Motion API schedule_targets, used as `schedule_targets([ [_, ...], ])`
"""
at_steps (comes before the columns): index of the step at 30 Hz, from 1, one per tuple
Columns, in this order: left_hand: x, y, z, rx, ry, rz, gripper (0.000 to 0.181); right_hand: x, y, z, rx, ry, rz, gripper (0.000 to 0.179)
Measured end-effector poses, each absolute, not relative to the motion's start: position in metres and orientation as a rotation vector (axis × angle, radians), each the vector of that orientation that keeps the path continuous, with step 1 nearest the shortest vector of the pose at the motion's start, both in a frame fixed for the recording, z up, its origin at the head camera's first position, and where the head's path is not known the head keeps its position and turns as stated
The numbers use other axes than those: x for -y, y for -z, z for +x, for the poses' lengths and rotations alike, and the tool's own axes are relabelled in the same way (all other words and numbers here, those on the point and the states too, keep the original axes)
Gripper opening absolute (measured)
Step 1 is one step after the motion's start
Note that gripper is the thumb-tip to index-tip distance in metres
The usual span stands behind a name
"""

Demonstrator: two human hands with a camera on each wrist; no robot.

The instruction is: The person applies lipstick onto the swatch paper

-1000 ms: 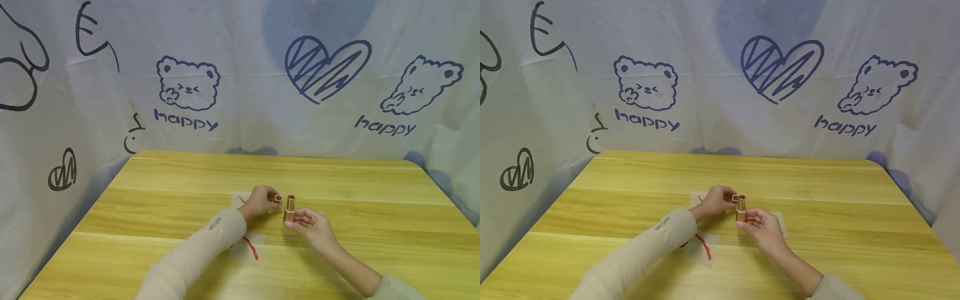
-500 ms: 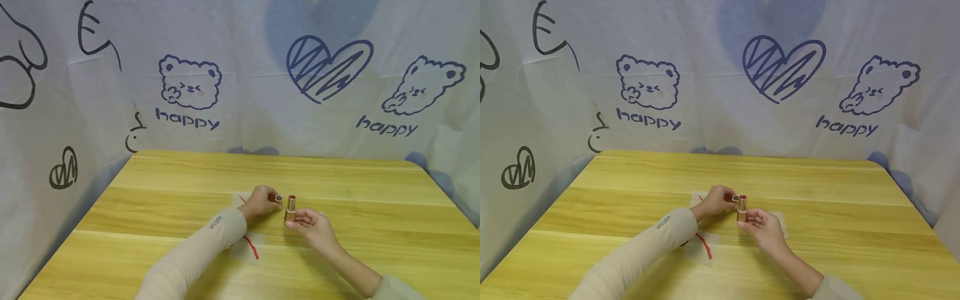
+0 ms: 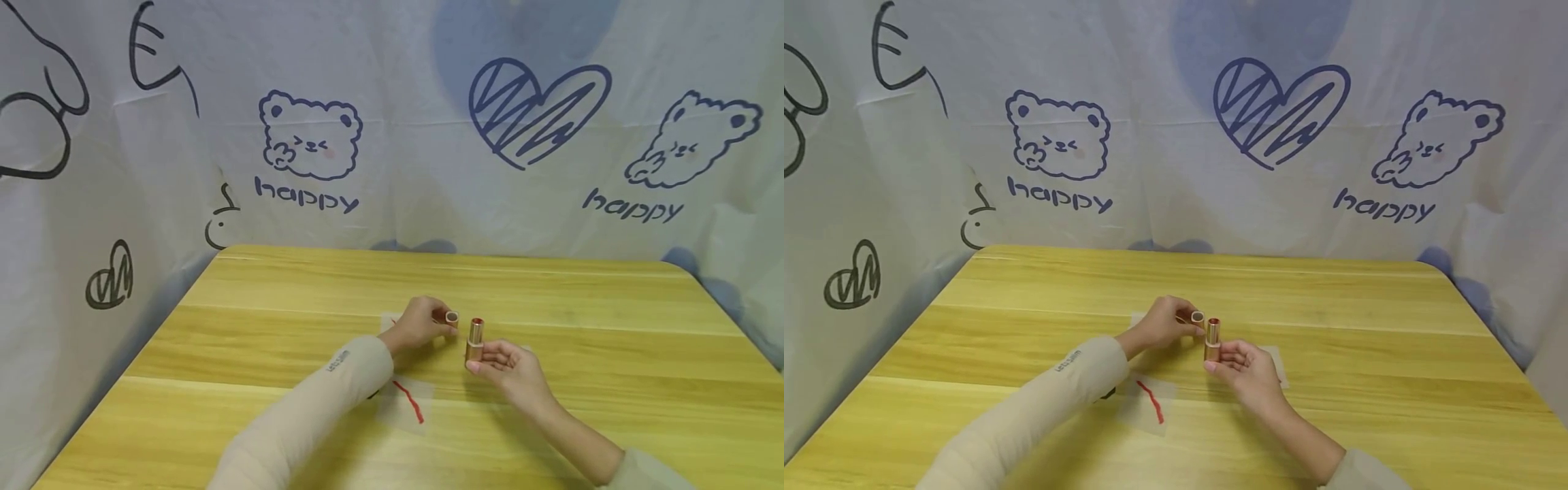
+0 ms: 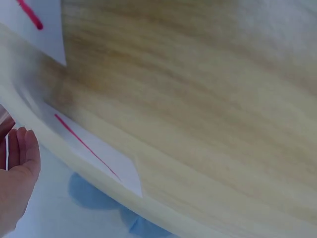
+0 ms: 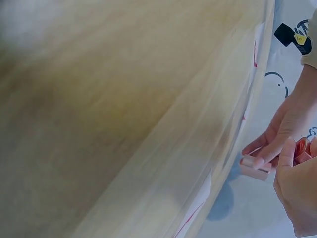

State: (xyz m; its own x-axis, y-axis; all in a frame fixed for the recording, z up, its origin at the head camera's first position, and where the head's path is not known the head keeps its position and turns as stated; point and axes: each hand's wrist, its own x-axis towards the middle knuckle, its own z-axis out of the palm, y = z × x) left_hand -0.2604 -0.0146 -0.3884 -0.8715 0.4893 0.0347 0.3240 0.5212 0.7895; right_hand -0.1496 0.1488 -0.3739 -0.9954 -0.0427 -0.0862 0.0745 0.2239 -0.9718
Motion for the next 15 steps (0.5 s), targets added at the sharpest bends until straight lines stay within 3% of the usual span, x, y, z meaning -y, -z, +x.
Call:
schedule_targets([
  [15, 0.028, 0.384, -0.238, -2.518, -1.268, 0.789, 0.02, -0.152, 0.374, -0.149, -2.368, 1.915, 0.058, 0.035],
])
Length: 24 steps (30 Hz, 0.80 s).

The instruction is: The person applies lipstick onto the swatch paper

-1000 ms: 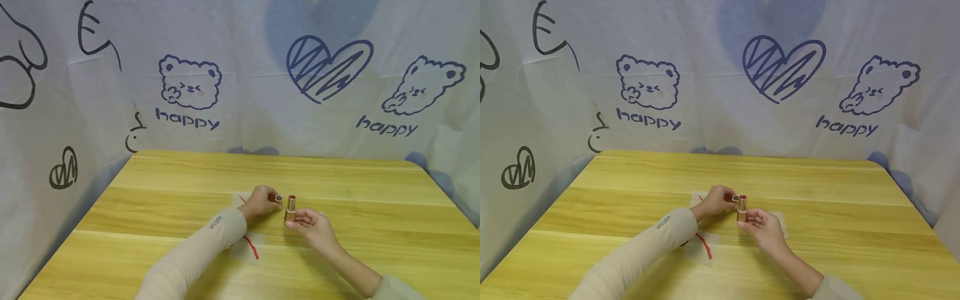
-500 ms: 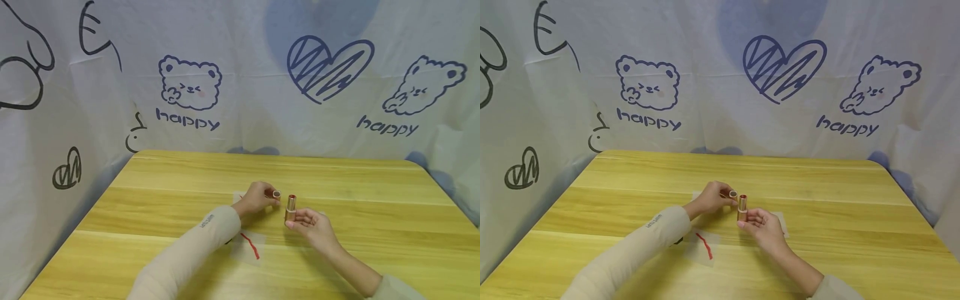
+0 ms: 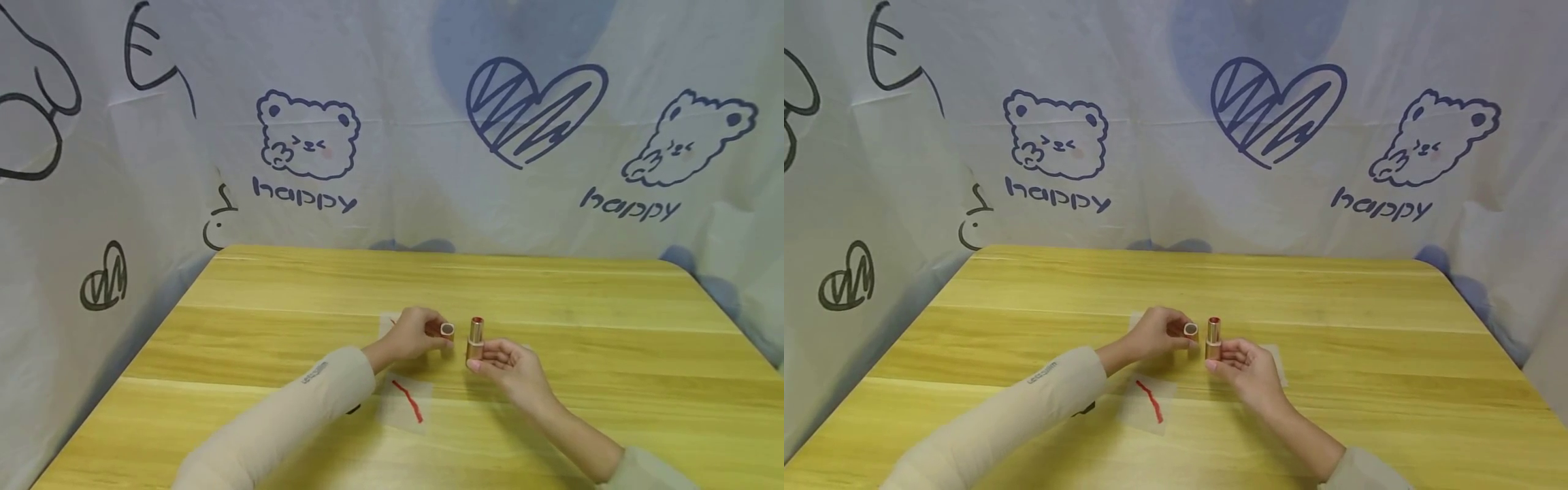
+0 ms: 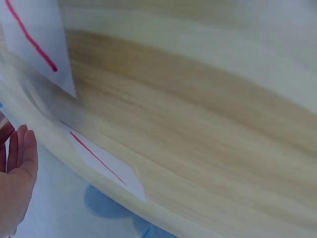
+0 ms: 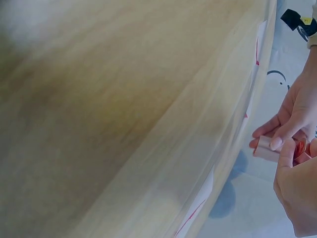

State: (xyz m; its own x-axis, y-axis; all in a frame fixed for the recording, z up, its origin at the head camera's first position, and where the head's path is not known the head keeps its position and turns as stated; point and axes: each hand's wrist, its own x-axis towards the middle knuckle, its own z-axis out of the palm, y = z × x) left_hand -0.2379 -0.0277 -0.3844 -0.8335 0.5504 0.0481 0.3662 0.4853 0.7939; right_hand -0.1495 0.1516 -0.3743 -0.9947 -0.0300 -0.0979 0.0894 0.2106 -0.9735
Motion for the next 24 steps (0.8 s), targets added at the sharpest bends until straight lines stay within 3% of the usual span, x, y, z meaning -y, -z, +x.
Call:
schedule_targets([
  [24, 0.055, 0.385, -0.212, -2.493, -1.441, 0.752, 0.024, -0.151, 0.378, -0.15, -2.369, 1.901, 0.041, 0.034],
])
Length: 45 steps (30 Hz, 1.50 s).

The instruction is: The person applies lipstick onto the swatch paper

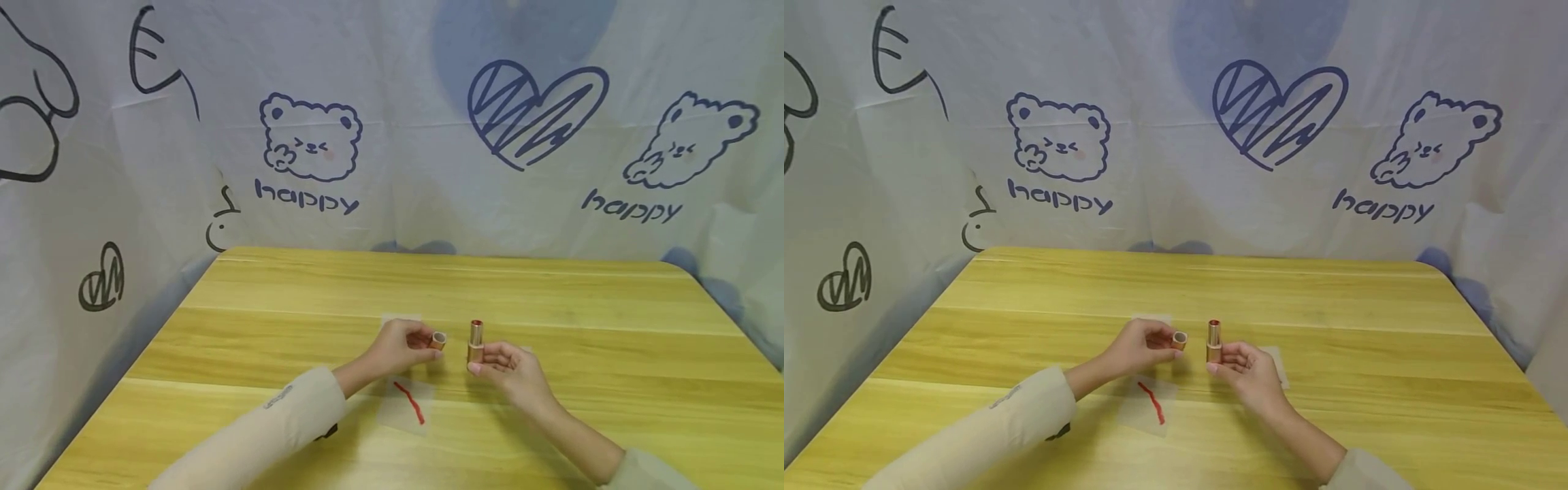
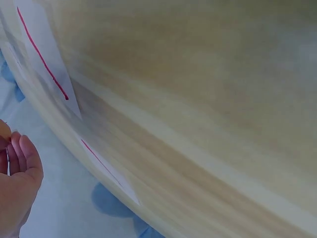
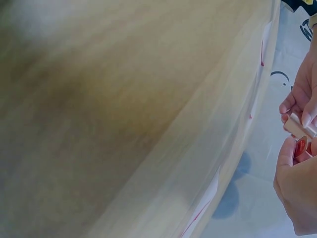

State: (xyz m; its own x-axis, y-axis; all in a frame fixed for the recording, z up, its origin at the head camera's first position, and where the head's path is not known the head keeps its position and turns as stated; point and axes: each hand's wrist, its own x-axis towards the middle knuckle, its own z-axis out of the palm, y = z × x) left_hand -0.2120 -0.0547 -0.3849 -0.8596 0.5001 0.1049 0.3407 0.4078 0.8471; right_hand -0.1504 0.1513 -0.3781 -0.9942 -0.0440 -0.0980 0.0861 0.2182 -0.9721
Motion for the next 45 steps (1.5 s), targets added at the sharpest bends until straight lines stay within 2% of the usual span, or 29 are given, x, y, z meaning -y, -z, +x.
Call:
schedule_targets([
  [9, 0.063, 0.388, -0.208, -2.489, -1.495, 0.758, 0.026, -0.15, 0.381, -0.149, -2.343, 1.915, 0.007, 0.034],
  [18, 0.063, 0.383, -0.209, -2.409, -1.645, 0.609, 0.03, -0.145, 0.381, -0.15, -2.366, 1.9, -0.036, 0.036],
  [29, 0.062, 0.37, -0.212, -2.334, -1.807, 0.449, 0.027, -0.142, 0.379, -0.152, -2.364, 1.865, -0.079, 0.035],
  [45, 0.068, 0.358, -0.218, -2.33, -1.641, 0.679, 0.028, -0.137, 0.383, -0.154, -2.369, 1.855, -0.12, 0.034],
])
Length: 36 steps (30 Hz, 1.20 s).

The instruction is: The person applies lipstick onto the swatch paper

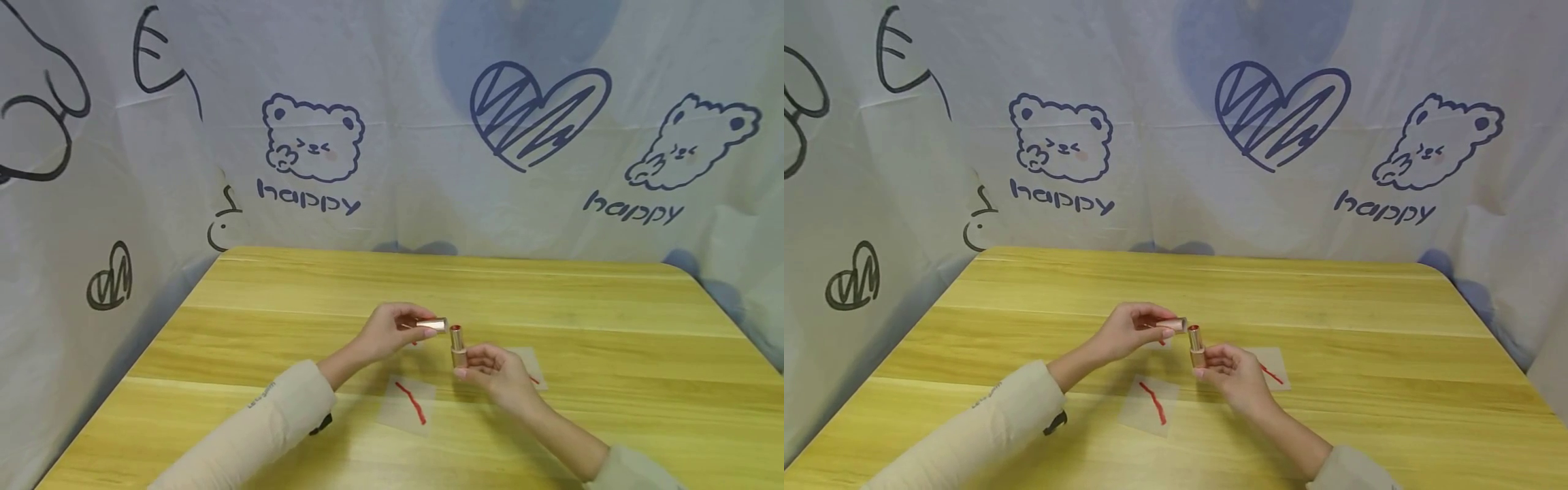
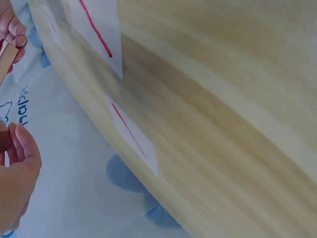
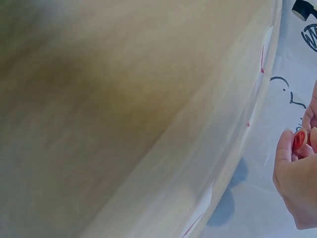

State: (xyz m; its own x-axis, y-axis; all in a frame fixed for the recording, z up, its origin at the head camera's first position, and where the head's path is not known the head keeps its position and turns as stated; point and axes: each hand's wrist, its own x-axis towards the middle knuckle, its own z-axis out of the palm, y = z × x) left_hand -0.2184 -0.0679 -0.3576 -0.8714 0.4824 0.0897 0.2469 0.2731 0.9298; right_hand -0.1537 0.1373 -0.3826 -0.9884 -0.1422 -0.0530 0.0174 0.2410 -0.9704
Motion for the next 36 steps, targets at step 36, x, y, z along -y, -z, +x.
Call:
schedule_targets([
  [36, 0.064, 0.336, -0.226, -2.441, -1.48, 0.816, 0.029, -0.143, 0.386, -0.153, -2.383, 1.768, -0.313, 0.041],
])
